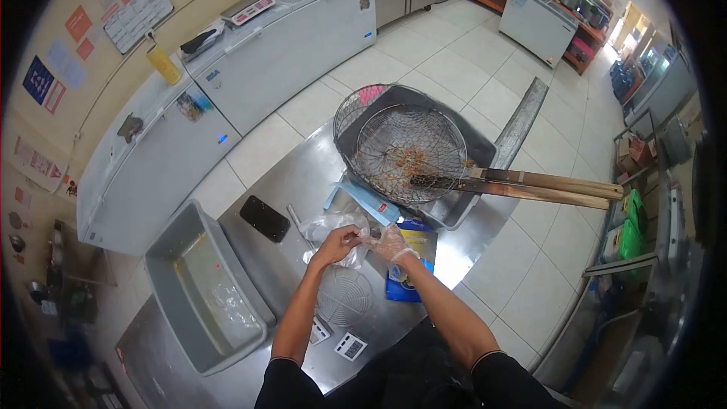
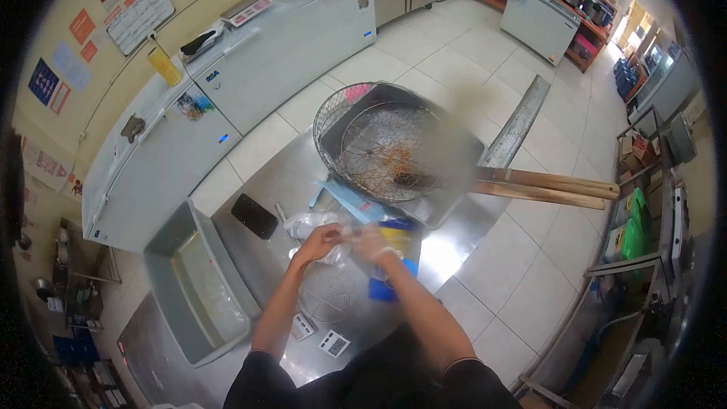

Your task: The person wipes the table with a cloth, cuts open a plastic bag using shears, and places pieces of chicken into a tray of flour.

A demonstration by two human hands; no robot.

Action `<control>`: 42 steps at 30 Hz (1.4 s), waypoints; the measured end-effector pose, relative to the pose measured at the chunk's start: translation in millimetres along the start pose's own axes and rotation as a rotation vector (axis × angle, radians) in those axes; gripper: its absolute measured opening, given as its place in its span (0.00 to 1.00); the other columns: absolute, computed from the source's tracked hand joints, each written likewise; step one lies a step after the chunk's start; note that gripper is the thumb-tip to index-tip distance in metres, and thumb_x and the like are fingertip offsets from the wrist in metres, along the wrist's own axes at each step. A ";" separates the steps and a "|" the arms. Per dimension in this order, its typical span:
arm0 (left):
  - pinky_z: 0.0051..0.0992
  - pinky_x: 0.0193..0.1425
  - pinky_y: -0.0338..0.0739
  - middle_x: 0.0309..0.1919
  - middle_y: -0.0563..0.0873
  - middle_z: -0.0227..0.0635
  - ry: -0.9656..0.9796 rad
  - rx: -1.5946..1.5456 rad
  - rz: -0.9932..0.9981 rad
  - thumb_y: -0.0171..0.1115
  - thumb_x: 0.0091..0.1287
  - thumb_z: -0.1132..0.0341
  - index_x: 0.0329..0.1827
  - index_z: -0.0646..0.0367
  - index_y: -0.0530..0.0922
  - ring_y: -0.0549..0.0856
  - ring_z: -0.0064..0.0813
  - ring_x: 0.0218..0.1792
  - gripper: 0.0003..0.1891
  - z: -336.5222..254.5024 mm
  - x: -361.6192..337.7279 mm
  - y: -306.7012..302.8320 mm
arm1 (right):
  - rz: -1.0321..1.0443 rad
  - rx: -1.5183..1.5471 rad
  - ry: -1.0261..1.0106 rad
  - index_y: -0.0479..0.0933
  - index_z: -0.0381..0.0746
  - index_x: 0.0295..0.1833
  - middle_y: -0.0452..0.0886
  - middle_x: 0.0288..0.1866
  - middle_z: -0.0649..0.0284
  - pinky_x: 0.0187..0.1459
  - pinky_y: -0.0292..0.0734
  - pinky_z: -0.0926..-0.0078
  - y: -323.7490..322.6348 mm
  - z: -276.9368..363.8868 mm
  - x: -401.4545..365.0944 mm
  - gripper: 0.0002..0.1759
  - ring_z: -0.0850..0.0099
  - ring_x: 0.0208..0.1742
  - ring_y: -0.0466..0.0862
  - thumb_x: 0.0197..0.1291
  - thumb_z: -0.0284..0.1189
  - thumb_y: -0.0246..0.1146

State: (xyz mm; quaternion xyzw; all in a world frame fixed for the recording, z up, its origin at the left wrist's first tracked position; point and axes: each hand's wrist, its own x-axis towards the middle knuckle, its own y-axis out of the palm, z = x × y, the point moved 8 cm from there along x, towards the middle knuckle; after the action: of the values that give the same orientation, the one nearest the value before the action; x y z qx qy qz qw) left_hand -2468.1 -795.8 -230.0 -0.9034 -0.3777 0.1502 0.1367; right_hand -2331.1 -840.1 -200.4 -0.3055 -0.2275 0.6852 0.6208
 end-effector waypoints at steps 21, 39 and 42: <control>0.23 0.49 0.78 0.36 0.84 0.35 0.190 -0.300 -0.453 0.64 0.68 0.73 0.37 0.62 0.74 0.84 0.23 0.40 0.05 -83.2 -24.4 -50.6 | -0.684 0.152 0.071 0.81 0.36 0.46 0.83 0.43 0.49 0.51 0.77 0.63 -9.6 -52.2 1.1 0.14 0.53 0.47 0.83 0.50 0.24 0.63; 0.15 0.35 0.68 0.30 0.75 0.23 -0.161 -0.361 0.038 0.73 0.54 0.61 0.44 0.59 0.80 0.72 0.11 0.30 0.18 -154.1 -90.8 -37.9 | -0.226 0.045 0.076 0.81 0.36 0.48 0.81 0.48 0.42 0.55 0.74 0.53 -8.0 -29.7 16.9 0.19 0.46 0.50 0.80 0.59 0.38 0.58; 0.25 0.41 0.76 0.33 0.83 0.34 -0.184 0.059 0.149 0.66 0.57 0.64 0.52 0.60 0.80 0.82 0.24 0.34 0.19 -40.1 -58.7 -2.6 | -0.057 -0.039 0.016 0.82 0.40 0.51 0.80 0.50 0.41 0.59 0.71 0.54 -34.4 4.4 -14.1 0.20 0.47 0.52 0.79 0.62 0.41 0.57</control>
State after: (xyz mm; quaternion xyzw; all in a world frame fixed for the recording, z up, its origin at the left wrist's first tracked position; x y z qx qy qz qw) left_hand -2494.1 -841.8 -182.4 -0.9069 -0.3160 0.2532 0.1166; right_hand -2309.1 -849.5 -171.6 -0.3167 -0.2444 0.6601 0.6357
